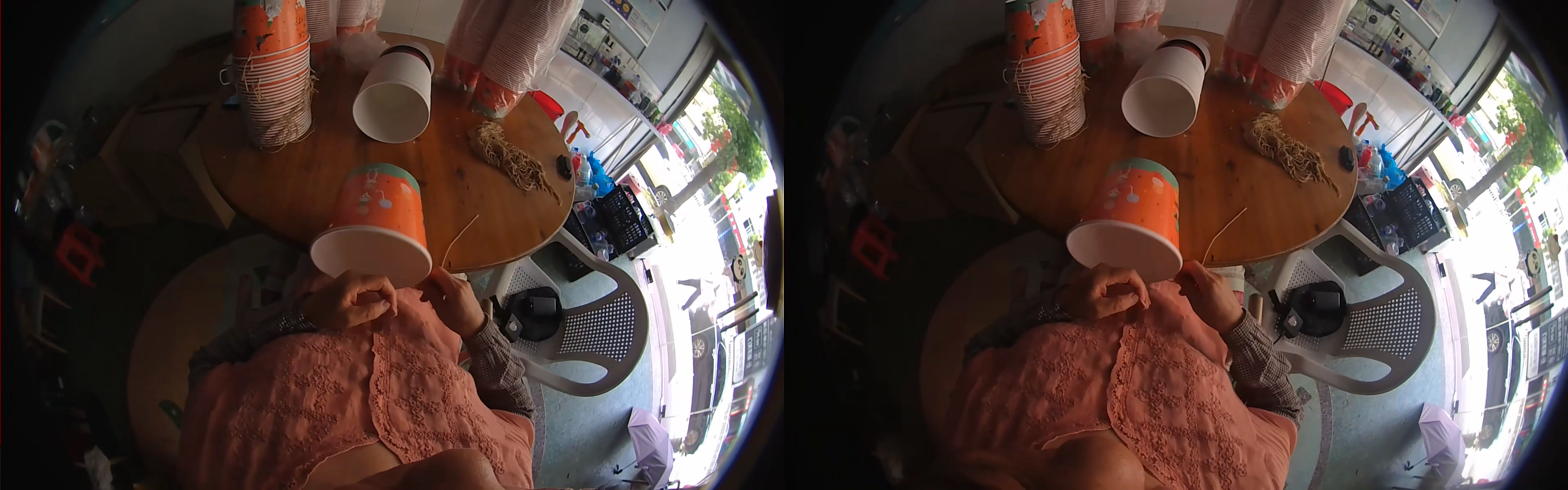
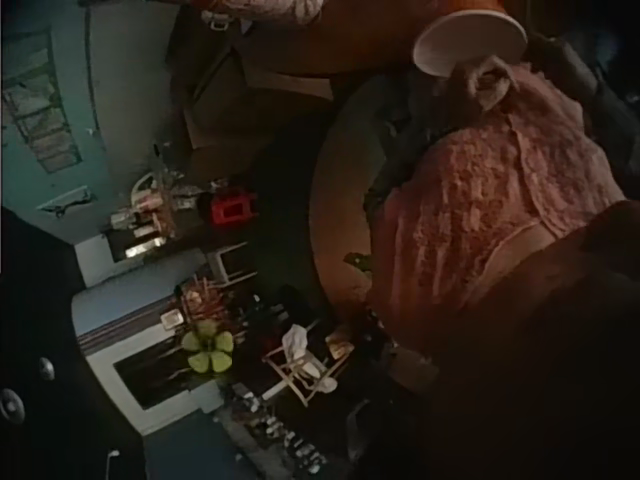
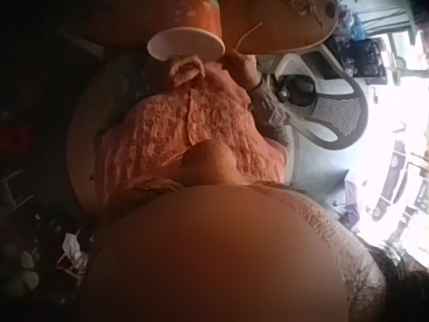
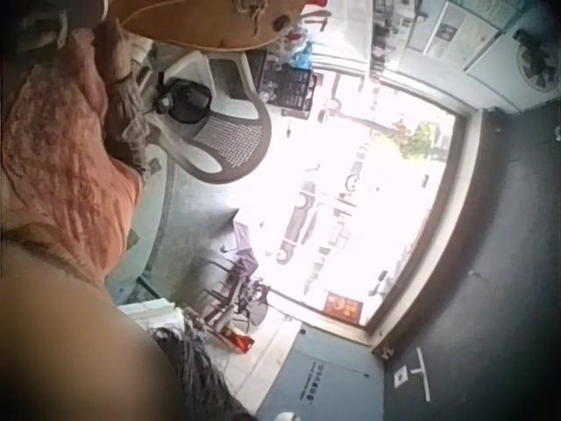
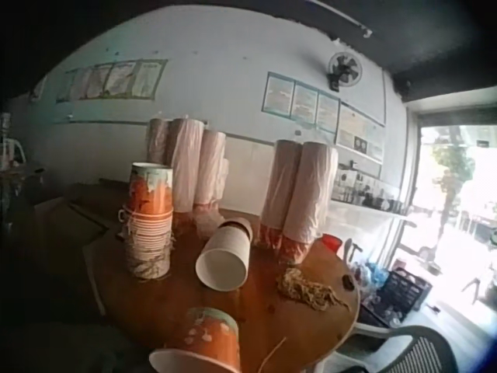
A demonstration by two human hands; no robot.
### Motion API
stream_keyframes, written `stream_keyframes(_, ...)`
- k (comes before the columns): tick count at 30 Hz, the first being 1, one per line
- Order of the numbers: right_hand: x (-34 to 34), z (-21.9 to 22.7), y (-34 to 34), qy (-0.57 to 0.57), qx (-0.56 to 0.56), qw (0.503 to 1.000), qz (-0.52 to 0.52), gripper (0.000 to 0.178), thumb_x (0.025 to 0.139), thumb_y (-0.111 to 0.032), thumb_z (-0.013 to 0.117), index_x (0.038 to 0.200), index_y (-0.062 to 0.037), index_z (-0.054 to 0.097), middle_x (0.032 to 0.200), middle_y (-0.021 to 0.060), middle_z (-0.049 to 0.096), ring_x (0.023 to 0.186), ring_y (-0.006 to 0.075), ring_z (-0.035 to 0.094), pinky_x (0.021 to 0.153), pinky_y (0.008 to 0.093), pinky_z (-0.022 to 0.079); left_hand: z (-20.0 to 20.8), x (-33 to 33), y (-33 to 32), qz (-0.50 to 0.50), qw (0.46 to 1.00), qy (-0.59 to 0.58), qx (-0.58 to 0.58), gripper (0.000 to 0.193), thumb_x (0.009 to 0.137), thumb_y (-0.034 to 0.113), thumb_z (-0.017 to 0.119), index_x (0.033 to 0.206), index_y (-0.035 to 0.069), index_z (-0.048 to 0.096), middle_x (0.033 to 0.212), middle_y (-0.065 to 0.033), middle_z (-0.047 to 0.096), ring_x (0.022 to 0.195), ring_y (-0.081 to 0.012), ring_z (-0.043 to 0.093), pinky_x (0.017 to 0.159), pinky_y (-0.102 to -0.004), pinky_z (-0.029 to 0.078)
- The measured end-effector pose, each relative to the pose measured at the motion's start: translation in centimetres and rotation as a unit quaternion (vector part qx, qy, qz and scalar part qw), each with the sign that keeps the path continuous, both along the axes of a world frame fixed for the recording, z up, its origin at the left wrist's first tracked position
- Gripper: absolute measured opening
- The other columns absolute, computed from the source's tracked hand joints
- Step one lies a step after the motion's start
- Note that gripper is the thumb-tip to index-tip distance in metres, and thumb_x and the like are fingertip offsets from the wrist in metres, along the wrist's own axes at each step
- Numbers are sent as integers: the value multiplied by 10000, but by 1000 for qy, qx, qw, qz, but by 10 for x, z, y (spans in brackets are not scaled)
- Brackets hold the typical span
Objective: The recorder is threading rope handles through holes in paper buckets and tying knots to secure them.
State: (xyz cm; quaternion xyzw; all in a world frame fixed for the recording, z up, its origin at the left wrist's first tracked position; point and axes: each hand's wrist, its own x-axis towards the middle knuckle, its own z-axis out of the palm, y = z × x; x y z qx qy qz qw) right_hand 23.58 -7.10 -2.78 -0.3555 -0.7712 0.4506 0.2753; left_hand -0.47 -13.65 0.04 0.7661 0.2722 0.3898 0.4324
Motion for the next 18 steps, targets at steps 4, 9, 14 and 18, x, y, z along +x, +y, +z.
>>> stream_keyframes(4, -4, -13, 6, -37, 199, 979, -24, 109, 830, -66, 629, 929, -21, 623, 857, 155, 617, 800, 325, 620, 673, 379, 496, 8, 3, -4, -8, 997, -16, -81, 89, 917, 68, 505, 940, 19, 576, 845, -61, 628, 835, -114, 587, 763, -277, 462)
stream_keyframes(9, -5, 36, -18, -23, 97, 973, 209, 116, 841, -86, 637, 946, -50, 672, 853, 132, 657, 787, 314, 611, 698, 363, 481, 26, 0, -14, -13, 988, -118, -101, 86, 960, 68, 491, 969, 14, 557, 831, -47, 606, 770, -120, 603, 740, -271, 484)
stream_keyframes(14, -1, 75, -27, 86, -1, 912, 402, 183, 888, -61, 620, 1062, -44, 671, 923, 84, 697, 906, 188, 642, 783, 299, 492, 85, 2, -34, -96, 953, -243, -155, 72, 972, 74, 498, 991, 24, 547, 814, -46, 587, 721, -127, 602, 680, -270, 498)
stream_keyframes(18, -1, 72, -31, 191, -141, 922, 307, 136, 924, -81, 589, 1010, 8, 645, 865, 75, 662, 801, 134, 596, 705, 268, 470, 94, 11, -33, -98, 961, -240, -96, 92, 982, 93, 486, 1018, 23, 532, 811, -54, 583, 705, -133, 603, 670, -276, 505)
